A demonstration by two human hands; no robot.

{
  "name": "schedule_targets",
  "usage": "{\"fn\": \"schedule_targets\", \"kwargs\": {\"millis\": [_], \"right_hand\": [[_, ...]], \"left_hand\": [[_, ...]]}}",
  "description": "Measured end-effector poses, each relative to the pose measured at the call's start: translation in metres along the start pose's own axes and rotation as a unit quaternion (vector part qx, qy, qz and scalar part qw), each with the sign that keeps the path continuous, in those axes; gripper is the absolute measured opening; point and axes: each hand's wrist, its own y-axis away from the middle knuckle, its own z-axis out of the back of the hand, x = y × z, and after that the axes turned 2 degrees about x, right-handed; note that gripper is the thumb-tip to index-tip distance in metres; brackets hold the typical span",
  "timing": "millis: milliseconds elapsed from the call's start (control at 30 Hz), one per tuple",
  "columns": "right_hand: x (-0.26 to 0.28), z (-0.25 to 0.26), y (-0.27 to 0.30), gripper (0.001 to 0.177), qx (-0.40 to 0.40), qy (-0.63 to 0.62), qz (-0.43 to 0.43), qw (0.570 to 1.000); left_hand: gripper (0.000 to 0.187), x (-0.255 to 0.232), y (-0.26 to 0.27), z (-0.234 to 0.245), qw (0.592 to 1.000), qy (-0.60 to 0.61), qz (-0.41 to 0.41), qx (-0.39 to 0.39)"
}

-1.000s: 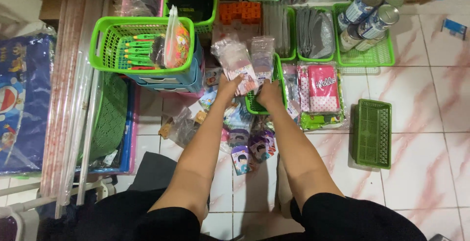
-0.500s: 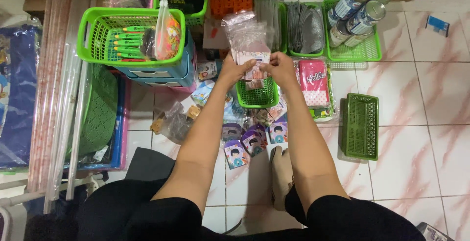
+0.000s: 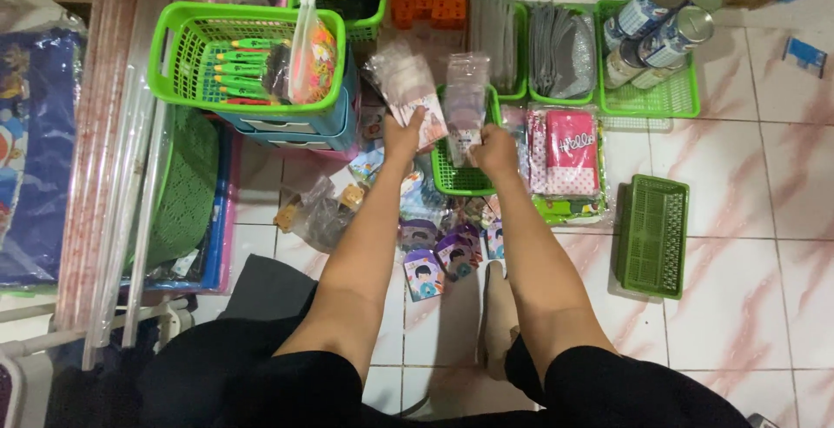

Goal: The person sits on the floor and sorts through various packaged items, including small cards and plastic-wrapped goods. They pick up items, examine them, and place them into a green plastic basket.

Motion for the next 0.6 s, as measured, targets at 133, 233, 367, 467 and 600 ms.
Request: {"fn": "schedule_targets", "kwargs": {"millis": [133,233,367,467,600], "right_hand": [[0.010,-0.019,0.010,0.025,-0.056,0.154,-0.022,0.986],[-0.002,-0.036,0.010,0.025,-0.081,0.141,0.015,0.987],[0.031,-0.033,0.018,0.043,-0.078,0.223,-0.013,0.972],[0.053,-0.028,0.021,0.057,-0.035,0.228,-0.069,0.971],[0.084,-0.016,0.029,0.073,0.008,0.186,-0.141,0.972]], "left_hand": [[0.049,0.010,-0.002,-0.002,1.000,0.001,0.029,-0.006],[0.049,0.010,0.005,-0.005,0.999,0.001,0.040,0.010],[0.049,0.004,0.011,-0.008,0.999,0.007,0.032,0.025],[0.049,-0.002,0.013,-0.010,0.999,-0.005,0.044,0.010],[0.049,-0.001,0.012,-0.006,0.998,-0.001,0.050,0.025]]}}
